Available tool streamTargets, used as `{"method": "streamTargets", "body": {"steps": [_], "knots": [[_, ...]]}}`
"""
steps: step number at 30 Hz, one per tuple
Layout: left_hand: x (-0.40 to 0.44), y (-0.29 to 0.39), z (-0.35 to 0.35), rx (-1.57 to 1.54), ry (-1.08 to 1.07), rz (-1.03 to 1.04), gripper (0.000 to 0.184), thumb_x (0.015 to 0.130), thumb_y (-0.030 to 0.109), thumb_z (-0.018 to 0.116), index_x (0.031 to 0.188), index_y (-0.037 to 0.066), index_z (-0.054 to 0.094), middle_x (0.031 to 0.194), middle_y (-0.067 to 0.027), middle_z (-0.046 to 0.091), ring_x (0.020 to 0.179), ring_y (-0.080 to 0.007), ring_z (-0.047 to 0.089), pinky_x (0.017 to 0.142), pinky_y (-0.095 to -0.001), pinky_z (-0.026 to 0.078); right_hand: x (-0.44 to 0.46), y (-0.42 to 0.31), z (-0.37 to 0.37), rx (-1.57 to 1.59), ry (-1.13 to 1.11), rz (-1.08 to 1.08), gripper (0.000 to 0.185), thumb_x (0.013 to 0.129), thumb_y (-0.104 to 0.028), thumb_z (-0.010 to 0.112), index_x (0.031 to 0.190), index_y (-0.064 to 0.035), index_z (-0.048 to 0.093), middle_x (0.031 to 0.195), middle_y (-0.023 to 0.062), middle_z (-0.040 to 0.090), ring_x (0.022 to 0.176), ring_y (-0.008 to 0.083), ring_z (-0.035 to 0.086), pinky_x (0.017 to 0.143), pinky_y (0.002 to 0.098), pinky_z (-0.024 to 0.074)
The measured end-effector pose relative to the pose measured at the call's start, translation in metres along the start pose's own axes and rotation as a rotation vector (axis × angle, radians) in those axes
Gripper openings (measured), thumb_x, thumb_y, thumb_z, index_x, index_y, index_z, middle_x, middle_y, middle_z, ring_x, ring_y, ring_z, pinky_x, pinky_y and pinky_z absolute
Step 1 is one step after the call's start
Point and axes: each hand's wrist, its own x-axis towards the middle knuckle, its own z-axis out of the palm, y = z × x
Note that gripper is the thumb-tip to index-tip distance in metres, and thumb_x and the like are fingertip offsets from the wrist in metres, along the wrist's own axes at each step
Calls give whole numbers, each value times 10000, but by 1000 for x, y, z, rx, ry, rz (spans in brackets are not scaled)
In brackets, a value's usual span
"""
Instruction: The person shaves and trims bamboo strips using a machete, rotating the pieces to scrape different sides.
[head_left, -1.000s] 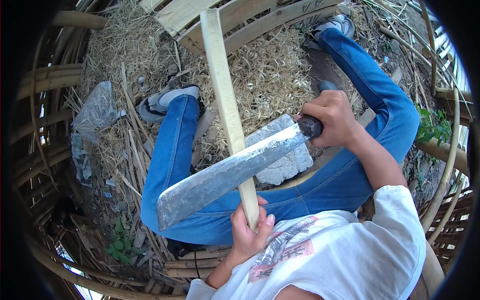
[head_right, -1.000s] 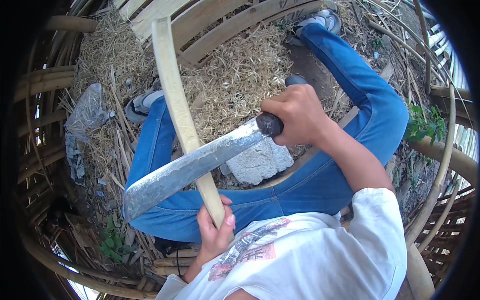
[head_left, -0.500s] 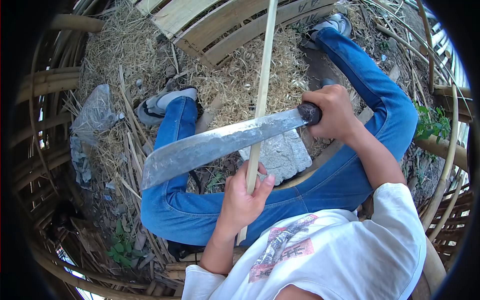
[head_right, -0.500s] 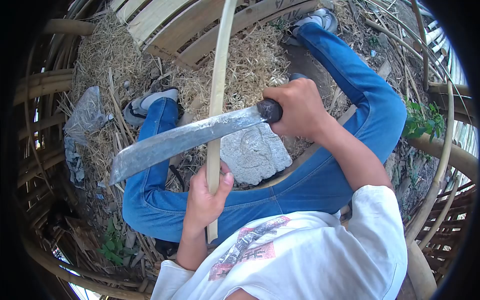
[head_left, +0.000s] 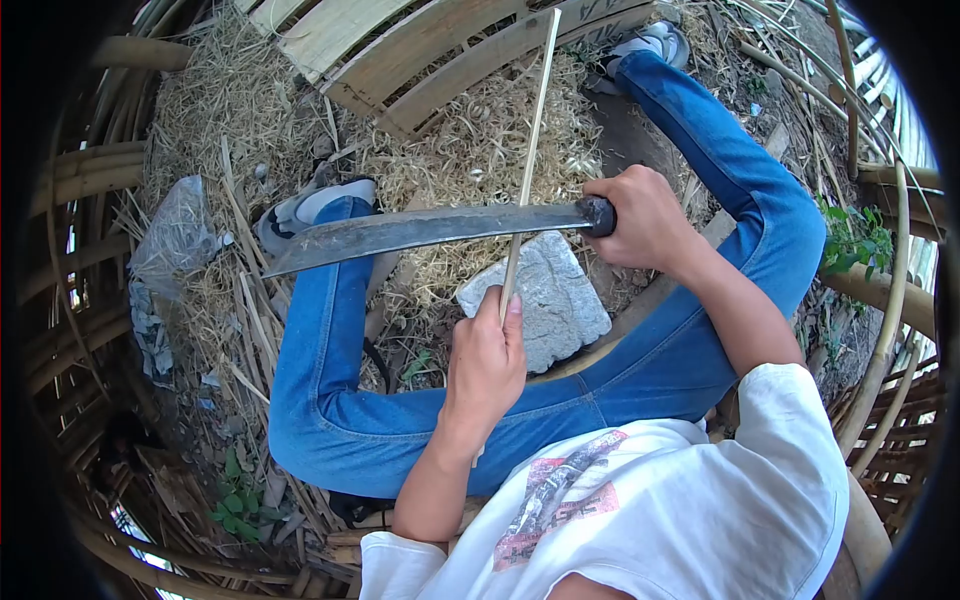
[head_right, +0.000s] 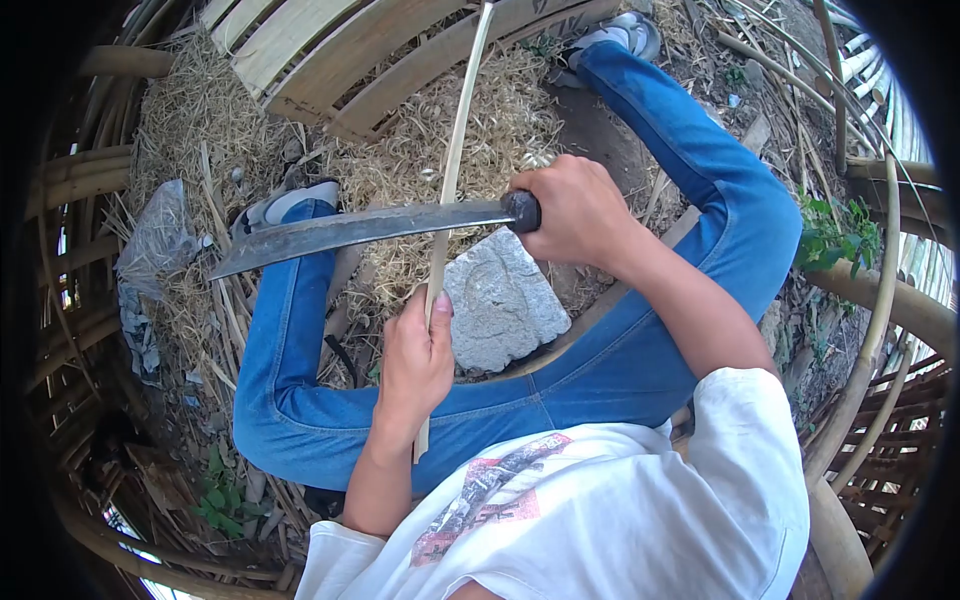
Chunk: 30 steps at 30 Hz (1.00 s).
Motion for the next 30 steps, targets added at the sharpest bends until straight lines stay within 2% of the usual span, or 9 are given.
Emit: {"method": "streamTargets", "body": {"steps": [5, 8, 11, 14, 17, 20, 23, 27, 30], "knots": [[-5, -17, 8, -36, -26, -60, 316, 1089, 233, 464, 982, -33, 595, 640, -202, 567, 569, -387, 603, 560, -454, 434, 4, 8, 20, -75, -81, 31, 143, 593, -138, 662, 713, -65, 689, 630, 170, 640, 682, 398, 667, 686, 487, 539], [-4, -16, 5, -16, -32, -100, 277, 1076, 189, 477, 971, -45, 579, 621, -275, 572, 628, -491, 625, 540, -524, 432, 11, 6, 25, -120, -125, 45, 147, 582, -142, 664, 703, -60, 681, 643, 171, 647, 703, 397, 672, 699, 491, 540], [-4, -14, 2, -11, -48, -136, 290, 1068, 212, 509, 964, -49, 584, 624, -273, 582, 627, -484, 632, 544, -517, 447, 13, 4, 25, -110, -114, 47, 141, 579, -145, 666, 693, -62, 673, 646, 168, 648, 715, 399, 672, 719, 501, 539], [-6, -18, 2, -75, 9, -7, 313, 1052, 256, 560, 961, -42, 588, 599, -252, 584, 592, -462, 637, 536, -506, 458, 16, 7, 19, -131, -96, 50, 150, 581, -142, 669, 709, -65, 687, 645, 167, 647, 715, 402, 670, 730, 503, 542], [-11, -16, -3, -80, -17, -51, 330, 1029, 279, 613, 944, -38, 584, 583, -226, 590, 564, -432, 644, 521, -487, 463, 20, 13, 15, -163, -48, 79, 194, 594, -140, 670, 763, -66, 728, 658, 180, 652, 722, 407, 671, 745, 502, 546], [-21, -14, -7, -74, -41, -66, 301, 1008, 261, 650, 885, -4, 577, 584, -156, 557, 502, -319, 582, 521, -403, 439, 25, 28, 4, -114, 16, 163, 237, 634, -121, 656, 836, -52, 760, 681, 217, 655, 740, 421, 672, 756, 497, 545], [-22, -8, -2, -112, -54, -73, 306, 988, 263, 680, 889, -4, 571, 549, -121, 531, 469, -264, 563, 502, -384, 429, 27, 33, -11, -12, 23, 278, 248, 679, -76, 623, 876, -29, 766, 711, 257, 657, 754, 445, 667, 762, 494, 539], [-23, -6, -1, -135, -46, -88, 301, 962, 250, 717, 909, -3, 563, 521, -81, 505, 449, -188, 537, 481, -352, 410, 19, 14, 1, 50, -87, 201, 203, 651, -75, 633, 813, -25, 745, 696, 238, 652, 733, 440, 660, 742, 487, 540], [-24, -8, 1, -129, -39, -80, 288, 950, 229, 730, 913, 0, 559, 518, -68, 501, 448, -164, 527, 477, -339, 403, 14, -4, 1, -33, -45, 88, 195, 615, -79, 642, 779, -35, 736, 681, 228, 645, 726, 431, 662, 736, 488, 538]]}}
